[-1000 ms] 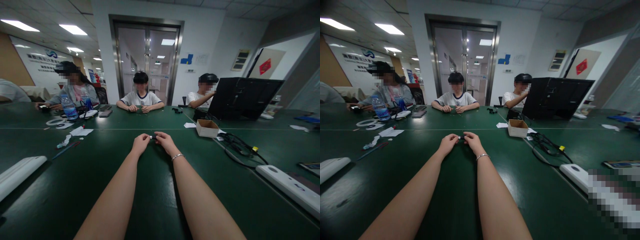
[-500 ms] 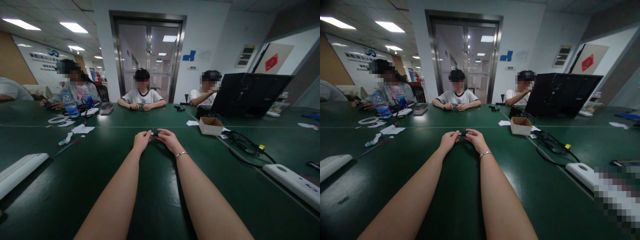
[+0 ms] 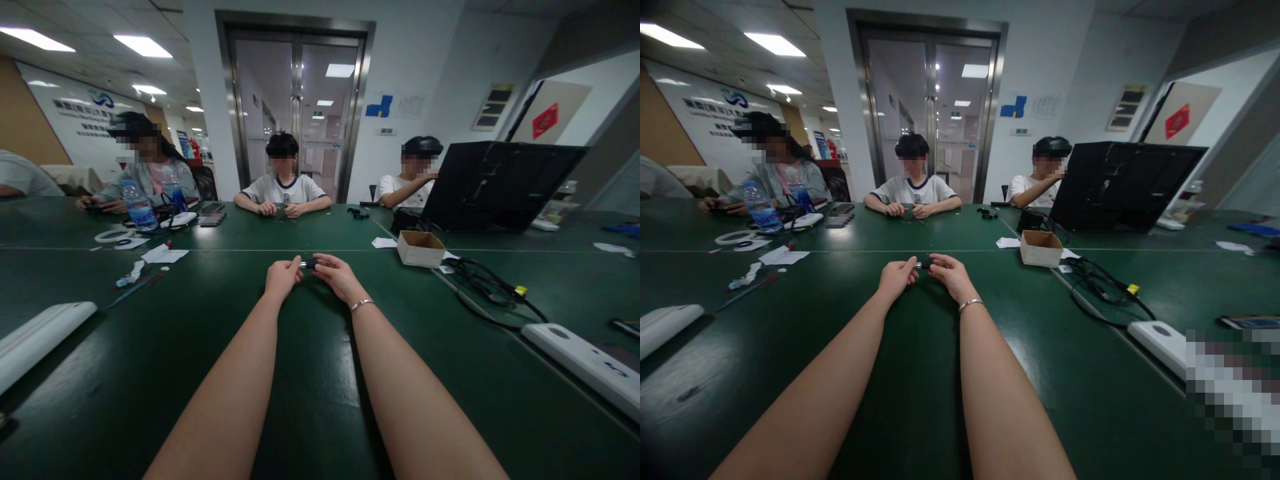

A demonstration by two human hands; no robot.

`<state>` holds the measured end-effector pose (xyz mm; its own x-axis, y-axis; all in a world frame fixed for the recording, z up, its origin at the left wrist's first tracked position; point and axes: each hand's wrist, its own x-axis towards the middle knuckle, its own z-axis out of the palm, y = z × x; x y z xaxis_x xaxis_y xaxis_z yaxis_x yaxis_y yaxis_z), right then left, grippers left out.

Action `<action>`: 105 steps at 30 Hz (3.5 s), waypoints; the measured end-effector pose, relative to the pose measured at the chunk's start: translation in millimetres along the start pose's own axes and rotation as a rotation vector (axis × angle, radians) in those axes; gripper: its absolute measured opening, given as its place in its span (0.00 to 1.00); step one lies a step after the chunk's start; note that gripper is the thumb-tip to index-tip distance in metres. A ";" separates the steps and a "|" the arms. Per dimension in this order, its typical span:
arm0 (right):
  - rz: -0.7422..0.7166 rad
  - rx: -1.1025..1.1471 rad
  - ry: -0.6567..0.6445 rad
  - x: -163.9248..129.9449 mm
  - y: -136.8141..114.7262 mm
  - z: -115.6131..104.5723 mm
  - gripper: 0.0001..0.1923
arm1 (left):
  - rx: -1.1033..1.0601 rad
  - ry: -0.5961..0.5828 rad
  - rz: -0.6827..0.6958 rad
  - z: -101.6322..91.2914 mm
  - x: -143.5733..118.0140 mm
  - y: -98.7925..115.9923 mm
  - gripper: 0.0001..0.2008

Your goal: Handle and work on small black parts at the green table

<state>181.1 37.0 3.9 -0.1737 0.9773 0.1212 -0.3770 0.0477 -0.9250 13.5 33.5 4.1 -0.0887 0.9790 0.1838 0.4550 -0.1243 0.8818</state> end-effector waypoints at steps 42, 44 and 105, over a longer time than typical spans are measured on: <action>0.021 0.005 0.070 2.7 0.9 2.9 0.23 | -0.435 0.014 0.222 9.2 4.1 -0.7 0.10; 0.018 0.006 0.068 2.9 1.3 3.0 0.22 | -0.448 0.012 0.251 7.9 3.3 0.8 0.09; 0.015 -0.062 0.058 3.0 2.2 3.9 0.11 | -0.298 0.033 0.078 11.3 3.7 -6.0 0.14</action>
<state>176.1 39.2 3.7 -0.1255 0.9882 0.0876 -0.3173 0.0437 -0.9473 20.4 39.7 -5.4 -0.0948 0.9594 0.2655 0.1821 -0.2455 0.9521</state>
